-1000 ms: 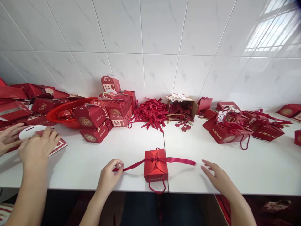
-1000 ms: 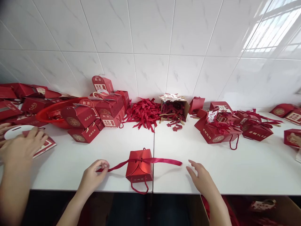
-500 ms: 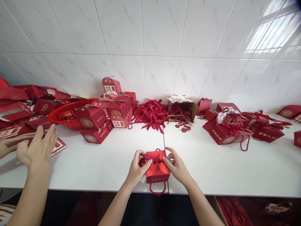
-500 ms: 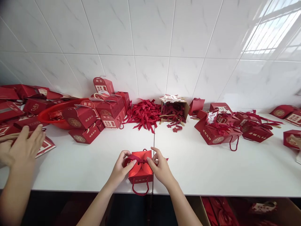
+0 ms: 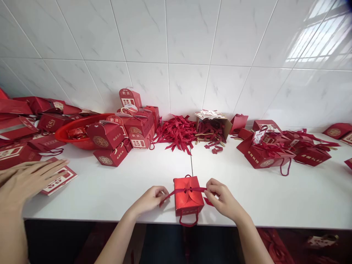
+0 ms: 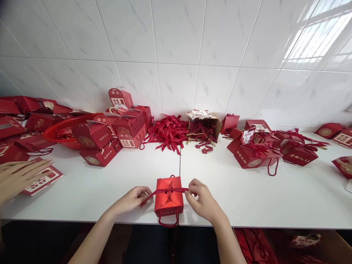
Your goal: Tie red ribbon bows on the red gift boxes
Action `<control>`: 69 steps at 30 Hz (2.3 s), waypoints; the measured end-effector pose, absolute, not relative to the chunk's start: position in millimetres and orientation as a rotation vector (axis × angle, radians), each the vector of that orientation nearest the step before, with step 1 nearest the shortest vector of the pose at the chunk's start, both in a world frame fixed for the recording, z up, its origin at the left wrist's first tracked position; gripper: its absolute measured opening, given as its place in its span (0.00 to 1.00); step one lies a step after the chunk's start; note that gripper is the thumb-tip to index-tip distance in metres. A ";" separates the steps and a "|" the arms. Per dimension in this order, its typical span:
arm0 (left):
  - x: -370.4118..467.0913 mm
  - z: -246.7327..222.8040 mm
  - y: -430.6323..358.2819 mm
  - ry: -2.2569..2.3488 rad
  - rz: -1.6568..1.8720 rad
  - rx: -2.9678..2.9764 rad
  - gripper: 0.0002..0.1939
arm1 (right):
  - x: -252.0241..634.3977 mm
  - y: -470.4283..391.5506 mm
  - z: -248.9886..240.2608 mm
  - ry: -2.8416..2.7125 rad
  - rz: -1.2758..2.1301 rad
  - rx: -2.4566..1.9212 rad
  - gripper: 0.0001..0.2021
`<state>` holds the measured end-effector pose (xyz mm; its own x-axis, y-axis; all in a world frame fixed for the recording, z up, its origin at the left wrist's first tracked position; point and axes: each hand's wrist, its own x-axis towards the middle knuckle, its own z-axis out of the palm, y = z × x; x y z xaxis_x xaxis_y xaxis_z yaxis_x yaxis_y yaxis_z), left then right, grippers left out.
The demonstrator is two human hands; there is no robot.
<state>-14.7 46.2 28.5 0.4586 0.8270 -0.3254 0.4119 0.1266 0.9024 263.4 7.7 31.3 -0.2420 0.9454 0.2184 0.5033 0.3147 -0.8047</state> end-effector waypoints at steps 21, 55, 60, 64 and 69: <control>47.5 33.9 -1.2 1.354 0.941 2.358 0.22 | 204.1 -0.4 54.0 -1.631 0.943 -1.269 0.08; 5.3 43.4 25.0 1.397 0.797 2.391 0.14 | 248.2 7.5 46.7 -1.813 0.691 -1.456 0.08; 4.1 45.3 20.3 1.541 0.829 2.397 0.14 | 250.9 4.0 37.0 -1.747 0.708 -1.341 0.12; 6.3 38.8 14.8 1.338 0.811 2.014 0.12 | 253.2 3.6 25.4 -1.859 1.021 -1.022 0.30; 27.8 27.0 14.1 1.249 0.867 1.827 0.11 | 242.1 0.8 3.4 -1.878 1.170 -0.943 0.57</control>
<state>27.8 14.1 27.0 0.2959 0.9478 0.1186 0.4425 -0.2460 0.8624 242.1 0.8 3.4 -0.4730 0.8597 0.1927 0.2061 0.3206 -0.9245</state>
